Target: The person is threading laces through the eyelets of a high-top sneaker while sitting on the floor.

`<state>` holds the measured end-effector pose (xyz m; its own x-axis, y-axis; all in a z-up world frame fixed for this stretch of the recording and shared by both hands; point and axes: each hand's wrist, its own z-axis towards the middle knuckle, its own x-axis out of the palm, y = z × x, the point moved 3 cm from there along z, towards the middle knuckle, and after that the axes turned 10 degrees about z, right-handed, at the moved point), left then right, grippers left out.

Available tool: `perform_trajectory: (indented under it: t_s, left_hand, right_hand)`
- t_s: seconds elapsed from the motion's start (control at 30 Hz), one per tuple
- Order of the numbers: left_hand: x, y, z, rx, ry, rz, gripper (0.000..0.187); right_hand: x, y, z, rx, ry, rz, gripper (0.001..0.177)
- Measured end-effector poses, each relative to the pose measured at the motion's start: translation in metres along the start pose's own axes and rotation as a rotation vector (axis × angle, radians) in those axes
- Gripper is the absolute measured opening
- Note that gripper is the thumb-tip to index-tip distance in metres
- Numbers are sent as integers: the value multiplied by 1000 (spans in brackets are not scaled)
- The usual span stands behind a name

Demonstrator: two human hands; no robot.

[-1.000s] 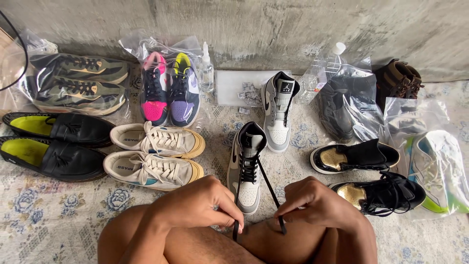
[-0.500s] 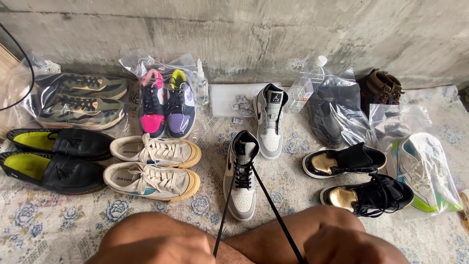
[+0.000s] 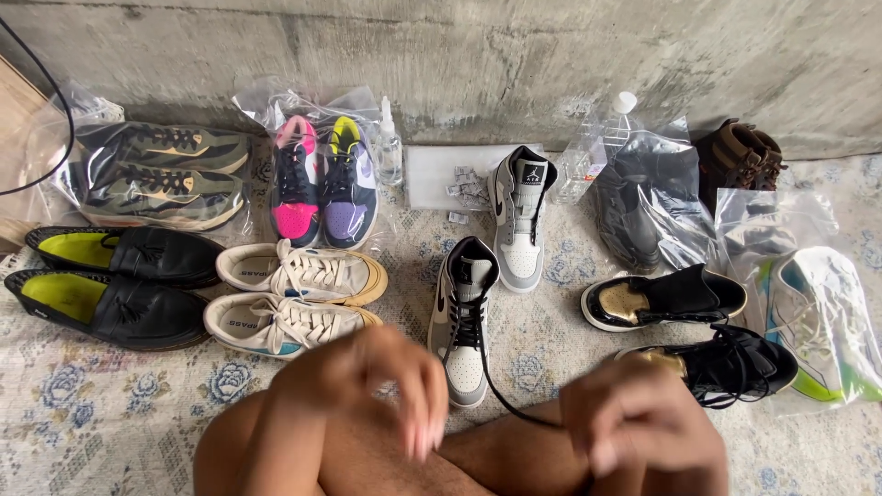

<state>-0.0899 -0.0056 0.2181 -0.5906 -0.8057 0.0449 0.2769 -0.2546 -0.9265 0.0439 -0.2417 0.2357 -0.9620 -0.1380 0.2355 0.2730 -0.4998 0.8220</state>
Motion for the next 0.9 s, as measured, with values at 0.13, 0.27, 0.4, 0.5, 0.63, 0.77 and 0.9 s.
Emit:
perform_trajectory:
  t_s: [0.13,0.27,0.4,0.5,0.63,0.77,0.9]
  left_hand:
    - [-56,84,-12,-475,-564,96,16]
    - [-83,172,-50,-1159,-665,657,19]
    - [-76,185,-18,-1102,-727,841,21]
    - [-71,174,2,-988,-892,868,24]
    - [-70,179,4,-941,-829,1004,29]
    - [-74,195,1,-971,-767,1055,28]
    - [-83,215,-4,-982,-745,1062,21]
  right_hand:
    - [-76,-61,-37,225,-542,-328,14]
    - [-121,-117,-66,410,-1011,-390,25]
    - [-129,-145,-73,435,-1138,-393,25]
    - [-124,-161,-61,486,-1187,-512,30]
    - [-112,-187,-44,661,-1074,-797,41]
    - [-121,-208,-43,594,-935,-1018,32]
    - [-118,-196,-38,561,-889,-946,28]
